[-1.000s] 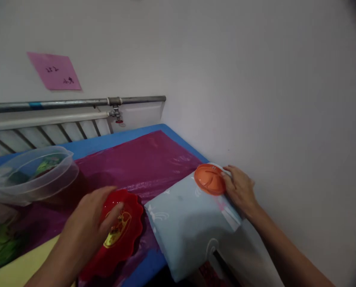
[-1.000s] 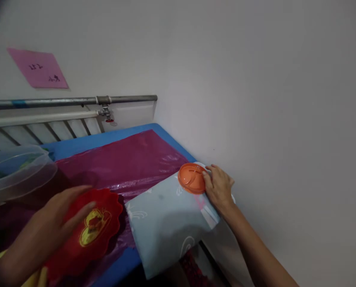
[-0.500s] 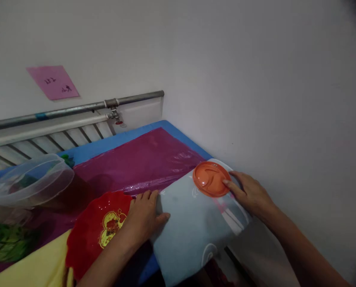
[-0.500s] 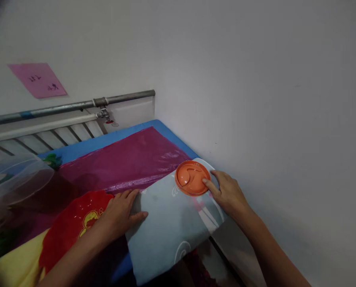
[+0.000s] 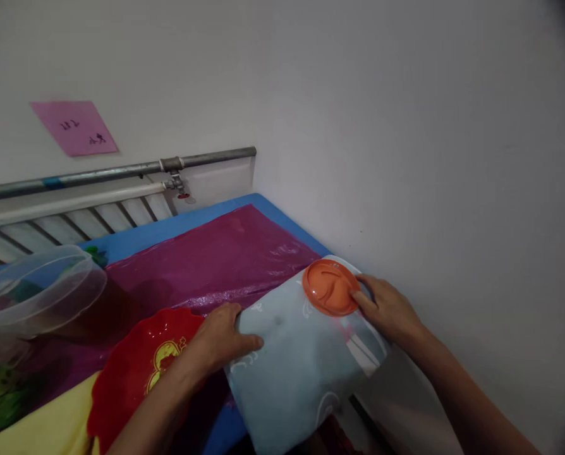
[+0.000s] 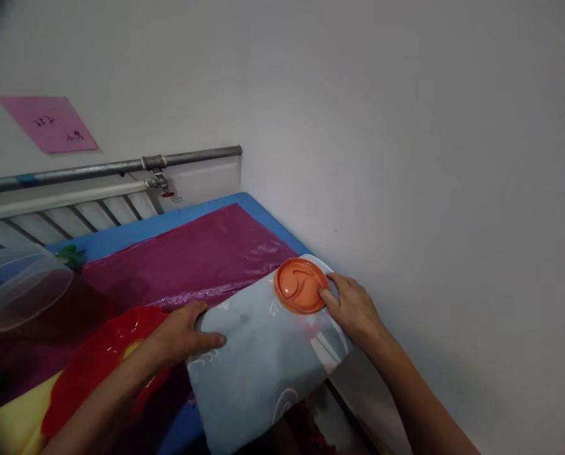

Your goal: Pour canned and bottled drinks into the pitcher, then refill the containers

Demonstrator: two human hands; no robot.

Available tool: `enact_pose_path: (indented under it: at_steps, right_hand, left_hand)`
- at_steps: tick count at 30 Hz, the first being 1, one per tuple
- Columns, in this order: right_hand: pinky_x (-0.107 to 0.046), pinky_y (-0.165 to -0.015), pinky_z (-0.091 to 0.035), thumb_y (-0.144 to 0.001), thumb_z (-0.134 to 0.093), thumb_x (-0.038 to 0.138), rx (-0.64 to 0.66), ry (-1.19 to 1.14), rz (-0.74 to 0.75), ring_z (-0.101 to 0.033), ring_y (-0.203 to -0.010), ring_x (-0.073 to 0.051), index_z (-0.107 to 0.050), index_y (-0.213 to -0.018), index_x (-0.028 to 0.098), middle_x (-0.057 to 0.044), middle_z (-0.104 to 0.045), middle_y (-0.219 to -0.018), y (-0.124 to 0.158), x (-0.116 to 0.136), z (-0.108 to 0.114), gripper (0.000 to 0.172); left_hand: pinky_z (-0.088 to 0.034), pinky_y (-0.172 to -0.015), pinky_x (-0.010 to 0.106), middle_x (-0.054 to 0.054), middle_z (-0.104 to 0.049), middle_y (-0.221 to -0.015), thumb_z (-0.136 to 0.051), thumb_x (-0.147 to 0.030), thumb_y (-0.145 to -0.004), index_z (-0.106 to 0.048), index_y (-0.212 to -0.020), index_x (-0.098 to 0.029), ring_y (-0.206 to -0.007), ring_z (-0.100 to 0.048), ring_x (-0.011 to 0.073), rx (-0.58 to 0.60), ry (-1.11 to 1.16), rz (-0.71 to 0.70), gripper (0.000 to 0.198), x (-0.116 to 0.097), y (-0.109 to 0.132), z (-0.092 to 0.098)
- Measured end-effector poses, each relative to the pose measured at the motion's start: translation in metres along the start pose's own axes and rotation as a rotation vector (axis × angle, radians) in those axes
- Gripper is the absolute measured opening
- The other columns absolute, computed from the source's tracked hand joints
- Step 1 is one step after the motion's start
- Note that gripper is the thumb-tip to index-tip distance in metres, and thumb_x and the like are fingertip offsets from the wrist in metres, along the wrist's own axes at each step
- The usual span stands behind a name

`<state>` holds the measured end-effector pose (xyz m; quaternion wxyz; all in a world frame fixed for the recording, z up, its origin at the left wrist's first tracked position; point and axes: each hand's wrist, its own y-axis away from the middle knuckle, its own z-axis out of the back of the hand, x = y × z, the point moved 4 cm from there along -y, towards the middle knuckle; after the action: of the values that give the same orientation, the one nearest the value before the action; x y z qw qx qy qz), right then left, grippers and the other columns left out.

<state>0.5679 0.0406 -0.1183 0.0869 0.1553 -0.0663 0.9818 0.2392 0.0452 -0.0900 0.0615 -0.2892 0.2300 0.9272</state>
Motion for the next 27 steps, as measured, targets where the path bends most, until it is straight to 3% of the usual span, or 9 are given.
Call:
enact_pose_path:
  at_steps: [4, 8, 11, 16, 21, 23, 24, 27]
  right_hand:
    - [-0.044, -0.096, -0.048, -0.087, -0.042, 0.032, -0.012, 0.045, -0.027, -0.062, -0.112, -0.030, -0.059, -0.122, 0.013, -0.015, -0.067, -0.120, -0.001, 0.007, 0.007, 0.044]
    - [-0.053, -0.096, -0.045, -0.092, -0.034, 0.031, -0.098, 0.181, -0.031, -0.055, -0.122, -0.033, -0.059, -0.125, 0.019, -0.015, -0.059, -0.133, -0.006, 0.031, 0.022, 0.043]
    - [-0.051, -0.097, -0.044, -0.094, -0.033, 0.035, -0.146, 0.194, 0.060, -0.053, -0.124, -0.033, -0.058, -0.127, 0.020, -0.014, -0.056, -0.136, -0.021, 0.059, 0.033, 0.044]
    - [-0.045, -0.094, -0.046, -0.094, -0.039, 0.036, 0.086, 0.256, 0.272, -0.060, -0.115, -0.031, -0.056, -0.128, 0.017, -0.016, -0.062, -0.128, -0.072, 0.120, 0.038, 0.042]
    - [-0.039, -0.082, -0.046, -0.096, -0.040, 0.031, 0.343, 0.452, 0.218, -0.062, -0.111, -0.032, -0.059, -0.120, 0.014, -0.019, -0.064, -0.123, -0.126, 0.173, 0.031, 0.035]
    - [-0.039, -0.076, -0.046, -0.095, -0.043, 0.026, 0.382, 0.445, 0.235, -0.064, -0.106, -0.032, -0.063, -0.110, 0.014, -0.020, -0.066, -0.117, -0.138, 0.194, 0.024, 0.029]
    - [-0.038, -0.074, -0.046, -0.094, -0.045, 0.025, 0.389, 0.425, 0.261, -0.065, -0.104, -0.032, -0.064, -0.106, 0.014, -0.019, -0.067, -0.114, -0.142, 0.206, 0.020, 0.026]
    - [-0.034, -0.070, -0.045, -0.090, -0.049, 0.025, 0.395, 0.352, 0.377, -0.065, -0.101, -0.030, -0.066, -0.097, 0.016, -0.017, -0.069, -0.109, -0.144, 0.245, 0.012, 0.021]
  left_hand:
    - [-0.048, -0.076, 0.042, 0.013, -0.068, -0.100, -0.064, -0.045, -0.065, -0.061, -0.097, -0.016, -0.090, -0.063, 0.0312, 0.045, 0.109, -0.032, 0.044, 0.000, 0.002, -0.004]
    - [-0.040, -0.098, 0.052, 0.022, -0.059, -0.125, -0.056, -0.050, -0.075, -0.058, -0.122, -0.007, -0.116, -0.053, 0.0390, -0.072, -0.152, -0.108, 0.064, -0.009, 0.005, -0.005]
    - [-0.031, -0.107, 0.053, 0.019, -0.051, -0.139, -0.055, -0.047, -0.078, -0.054, -0.132, -0.010, -0.129, -0.042, 0.0387, -0.135, -0.243, -0.122, 0.065, -0.019, 0.011, -0.005]
    - [-0.033, -0.108, 0.049, 0.015, -0.057, -0.132, -0.056, -0.042, -0.081, -0.058, -0.129, -0.012, -0.124, -0.046, 0.0349, -0.136, -0.238, -0.120, 0.056, -0.033, 0.016, 0.007]
    - [-0.040, -0.104, 0.049, 0.017, -0.062, -0.123, -0.060, -0.034, -0.081, -0.063, -0.118, -0.009, -0.117, -0.053, 0.0350, -0.183, -0.281, -0.086, 0.045, -0.026, 0.020, 0.027]
    - [-0.043, -0.103, 0.047, 0.014, -0.063, -0.123, -0.062, -0.035, -0.080, -0.063, -0.119, -0.014, -0.116, -0.055, 0.0318, -0.284, -0.193, -0.133, 0.044, -0.013, 0.030, 0.039]
    - [-0.044, -0.103, 0.046, 0.013, -0.062, -0.126, -0.062, -0.035, -0.080, -0.062, -0.121, -0.015, -0.117, -0.055, 0.0303, -0.389, -0.155, -0.140, 0.045, -0.002, 0.038, 0.050]
    - [-0.042, -0.105, 0.048, 0.015, -0.061, -0.127, -0.058, -0.037, -0.083, -0.061, -0.120, -0.015, -0.120, -0.053, 0.0289, -0.855, -0.168, -0.061, 0.043, 0.037, 0.078, 0.101]
